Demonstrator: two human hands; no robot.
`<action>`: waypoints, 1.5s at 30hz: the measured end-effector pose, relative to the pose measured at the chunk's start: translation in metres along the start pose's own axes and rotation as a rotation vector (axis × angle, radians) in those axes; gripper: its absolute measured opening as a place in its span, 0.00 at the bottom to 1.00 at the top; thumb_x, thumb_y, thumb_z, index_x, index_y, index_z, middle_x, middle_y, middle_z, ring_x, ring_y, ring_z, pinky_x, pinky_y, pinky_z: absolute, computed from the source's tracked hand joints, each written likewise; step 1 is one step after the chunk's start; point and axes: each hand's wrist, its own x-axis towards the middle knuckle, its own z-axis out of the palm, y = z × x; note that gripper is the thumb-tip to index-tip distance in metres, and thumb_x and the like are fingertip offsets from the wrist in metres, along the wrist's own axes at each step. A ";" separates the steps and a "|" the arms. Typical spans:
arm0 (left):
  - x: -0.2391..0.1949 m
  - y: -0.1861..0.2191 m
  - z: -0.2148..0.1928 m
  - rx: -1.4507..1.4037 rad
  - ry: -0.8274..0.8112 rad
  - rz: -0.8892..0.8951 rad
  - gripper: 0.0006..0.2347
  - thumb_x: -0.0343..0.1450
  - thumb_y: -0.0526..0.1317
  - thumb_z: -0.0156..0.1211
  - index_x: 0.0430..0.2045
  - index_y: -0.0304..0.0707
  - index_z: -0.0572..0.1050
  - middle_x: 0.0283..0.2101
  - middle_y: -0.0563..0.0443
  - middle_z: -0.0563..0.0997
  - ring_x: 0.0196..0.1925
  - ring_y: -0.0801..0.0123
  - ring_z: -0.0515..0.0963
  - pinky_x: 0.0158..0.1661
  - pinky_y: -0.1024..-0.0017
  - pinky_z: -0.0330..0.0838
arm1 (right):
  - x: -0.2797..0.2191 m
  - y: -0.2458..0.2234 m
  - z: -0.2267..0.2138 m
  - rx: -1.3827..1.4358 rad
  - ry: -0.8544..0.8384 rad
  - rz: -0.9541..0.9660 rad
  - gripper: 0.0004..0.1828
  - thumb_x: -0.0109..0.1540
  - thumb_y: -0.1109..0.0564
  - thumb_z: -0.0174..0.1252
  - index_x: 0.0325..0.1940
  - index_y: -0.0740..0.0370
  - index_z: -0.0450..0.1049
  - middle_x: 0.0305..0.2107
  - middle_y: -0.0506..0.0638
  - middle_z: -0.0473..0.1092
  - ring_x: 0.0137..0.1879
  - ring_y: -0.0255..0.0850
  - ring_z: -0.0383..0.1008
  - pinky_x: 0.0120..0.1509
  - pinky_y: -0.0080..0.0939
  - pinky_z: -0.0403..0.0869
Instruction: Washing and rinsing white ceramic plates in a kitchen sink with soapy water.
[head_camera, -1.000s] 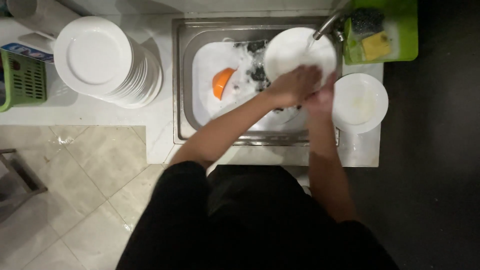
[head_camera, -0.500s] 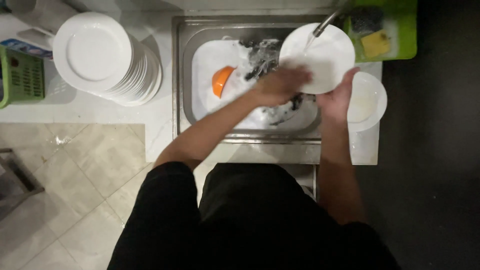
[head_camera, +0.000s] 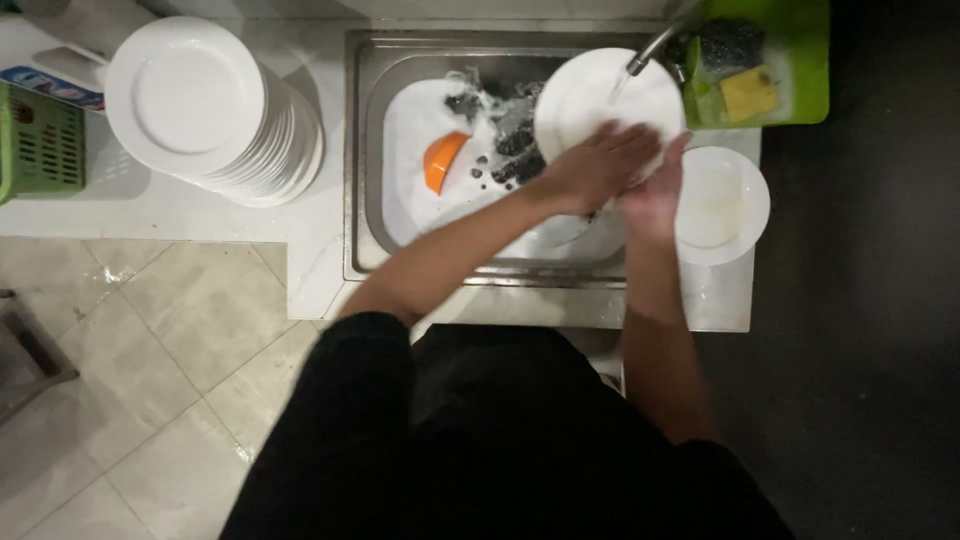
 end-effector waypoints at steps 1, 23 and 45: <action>-0.011 -0.013 0.009 -0.042 0.055 0.022 0.23 0.76 0.30 0.51 0.69 0.35 0.59 0.72 0.42 0.62 0.75 0.50 0.57 0.68 0.53 0.64 | -0.016 -0.001 0.037 -0.028 0.092 0.007 0.40 0.62 0.42 0.53 0.76 0.60 0.61 0.71 0.56 0.63 0.79 0.50 0.58 0.85 0.57 0.56; 0.040 -0.059 -0.017 -0.671 -0.044 -1.067 0.31 0.74 0.61 0.27 0.33 0.38 0.81 0.37 0.46 0.84 0.41 0.58 0.85 0.42 0.60 0.78 | -0.087 0.079 0.109 -0.295 0.311 -0.196 0.34 0.62 0.43 0.59 0.70 0.58 0.68 0.60 0.59 0.72 0.64 0.49 0.75 0.69 0.51 0.76; -0.020 -0.016 0.030 -0.646 0.232 -0.500 0.17 0.76 0.40 0.44 0.59 0.44 0.70 0.35 0.36 0.87 0.37 0.42 0.87 0.34 0.55 0.75 | -0.010 0.063 0.140 -0.674 0.325 0.201 0.45 0.47 0.23 0.54 0.57 0.53 0.77 0.49 0.46 0.78 0.57 0.37 0.77 0.63 0.37 0.74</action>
